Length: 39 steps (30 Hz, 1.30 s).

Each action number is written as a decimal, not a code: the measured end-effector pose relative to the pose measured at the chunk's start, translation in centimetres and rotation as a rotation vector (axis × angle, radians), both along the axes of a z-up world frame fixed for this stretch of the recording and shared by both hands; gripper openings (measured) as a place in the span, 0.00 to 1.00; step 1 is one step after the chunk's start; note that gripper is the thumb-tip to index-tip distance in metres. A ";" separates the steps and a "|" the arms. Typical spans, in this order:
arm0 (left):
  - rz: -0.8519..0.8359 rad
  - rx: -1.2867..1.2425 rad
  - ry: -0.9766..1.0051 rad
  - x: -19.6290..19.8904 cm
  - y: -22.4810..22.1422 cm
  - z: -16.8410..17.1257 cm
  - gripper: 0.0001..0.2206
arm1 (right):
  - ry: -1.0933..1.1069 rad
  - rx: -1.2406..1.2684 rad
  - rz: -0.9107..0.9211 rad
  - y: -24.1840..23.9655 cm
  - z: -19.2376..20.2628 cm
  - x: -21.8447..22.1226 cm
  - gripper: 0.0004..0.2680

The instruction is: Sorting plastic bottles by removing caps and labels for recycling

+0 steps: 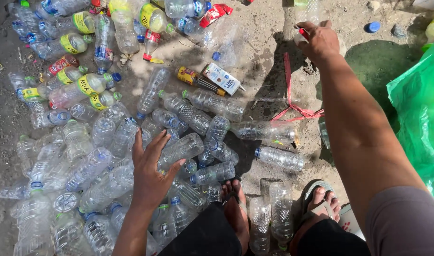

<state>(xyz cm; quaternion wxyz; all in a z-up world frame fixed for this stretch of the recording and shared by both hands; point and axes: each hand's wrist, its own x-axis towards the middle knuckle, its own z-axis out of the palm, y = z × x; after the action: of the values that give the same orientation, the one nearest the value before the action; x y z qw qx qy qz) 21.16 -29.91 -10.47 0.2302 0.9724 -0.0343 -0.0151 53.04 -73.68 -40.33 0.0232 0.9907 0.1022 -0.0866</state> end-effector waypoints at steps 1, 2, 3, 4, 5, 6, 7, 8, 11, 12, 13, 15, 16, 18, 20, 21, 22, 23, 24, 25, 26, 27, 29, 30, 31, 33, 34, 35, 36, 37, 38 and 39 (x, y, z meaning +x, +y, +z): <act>0.004 -0.018 -0.006 -0.1 -0.1 0.1 0.30 | 0.021 0.228 -0.143 0.4 1.3 -1.2 0.19; 0.007 -0.035 -0.011 -0.3 -0.1 0.3 0.30 | 0.044 0.459 -0.287 0.8 2.7 -2.5 0.18; 0.013 -0.039 -0.012 -0.4 0.0 0.2 0.30 | 0.044 0.455 -0.281 1.0 3.5 -3.5 0.18; 0.021 -0.032 -0.004 -0.6 0.1 0.2 0.30 | 0.103 0.468 -0.248 1.2 4.3 -4.5 0.20; 0.023 -0.029 0.000 -0.6 0.2 0.1 0.30 | 0.159 0.479 -0.218 1.2 5.2 -5.5 0.23; 0.025 -0.035 -0.003 -0.6 0.0 0.3 0.30 | 0.155 0.472 -0.216 1.8 7.9 -7.5 0.23; 0.060 -0.104 0.021 -0.5 0.0 0.6 0.29 | 0.336 0.620 -0.231 2.5 10.5 -9.8 0.22; 0.095 -0.172 0.046 -0.4 -0.1 0.8 0.28 | 0.518 0.767 -0.243 3.3 13.0 -12.0 0.21; 0.076 -0.180 0.081 -0.4 -0.3 1.0 0.27 | 0.691 0.736 -0.262 4.5 20.8 -16.6 0.24; 0.075 -0.184 0.085 -0.5 -0.2 0.8 0.27 | 0.694 0.732 -0.266 3.6 18.2 -17.2 0.24; 0.077 -0.185 0.064 -0.5 -0.2 0.7 0.28 | 0.589 0.667 -0.280 2.8 15.7 -17.8 0.28; 0.079 -0.187 0.046 -0.6 -0.1 0.5 0.29 | 0.489 0.602 -0.293 2.3 11.3 -19.0 0.32; 0.071 -0.182 0.043 -0.7 0.0 0.5 0.29 | 0.259 0.607 -0.383 2.5 9.5 -19.7 0.28; 0.064 -0.182 0.032 -0.5 -0.3 0.4 0.29 | 0.019 0.603 -0.463 4.5 7.5 -20.3 0.27; 0.072 -0.213 0.035 -0.3 -0.6 0.9 0.30 | -0.045 0.648 -0.742 8.3 6.9 -20.8 0.42; 0.069 -0.211 0.039 -0.4 -0.7 0.9 0.30 | -0.042 0.649 -0.747 9.2 5.3 -20.4 0.42; 0.067 -0.201 0.032 -0.4 -0.8 0.9 0.30 | -0.035 0.713 -0.795 10.1 3.7 -20.1 0.44; 0.063 -0.191 0.024 -0.4 -0.9 1.0 0.29 | -0.030 0.779 -0.843 11.0 2.1 -19.7 0.45; 0.059 -0.188 0.026 -0.4 -0.7 1.1 0.29 | -0.029 0.781 -0.849 11.4 0.5 -19.6 0.45; 0.057 -0.189 0.013 -0.4 -0.6 1.2 0.29 | -0.011 0.719 -0.886 11.8 -1.1 -19.3 0.43; 0.055 -0.191 0.001 -0.5 -0.5 1.5 0.29 | 0.007 0.657 -0.921 12.2 -2.5 -19.0 0.41; 0.051 -0.193 -0.009 -0.5 -0.5 2.0 0.29 | -0.004 0.660 -0.920 12.2 -0.6 -19.4 0.41; 0.143 -0.272 -0.007 -0.6 -0.4 3.4 0.28 | 0.075 0.800 -0.922 12.3 3.5 -20.1 0.40; 0.141 -0.278 -0.025 -0.4 -0.2 4.3 0.28 | 0.059 0.805 -0.914 11.8 4.8 -20.4 0.40; 0.184 -0.338 -0.023 -0.5 -0.1 5.3 0.28 | 0.046 0.944 -0.875 11.0 6.1 -21.2 0.40; 0.217 -0.413 -0.037 -0.5 -0.1 7.3 0.27 | 0.010 1.079 -0.824 10.3 11.8 -22.9 0.40; 0.216 -0.511 -0.028 -0.6 -0.1 8.5 0.26 | 0.058 1.221 -0.792 10.3 16.2 -24.1 0.40; 0.212 -0.613 -0.036 -0.3 -0.2 9.7 0.25 | 0.096 1.365 -0.737 10.4 20.7 -24.5 0.41; 0.201 -0.632 -0.069 -0.1 -0.6 11.0 0.25 | 0.062 1.364 -0.712 10.4 24.7 -24.9 0.41; 0.157 -0.634 -0.020 -0.3 -0.9 12.5 0.27 | 0.105 1.385 -0.640 10.4 28.5 -26.0 0.41; 0.112 -0.634 0.027 -0.6 -1.3 13.9 0.28 | 0.149 1.402 -0.568 10.5 32.3 -27.2 0.41; 0.107 -0.648 0.000 -0.9 -2.2 15.4 0.28 | 0.126 1.396 -0.546 10.2 34.7 -27.8 0.41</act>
<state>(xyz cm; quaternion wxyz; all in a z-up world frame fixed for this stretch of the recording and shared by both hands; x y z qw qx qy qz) 20.31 -32.11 4.96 0.5282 0.8490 0.0137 0.0086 25.22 -63.52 -5.60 -0.6386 0.7585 -0.1146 -0.0608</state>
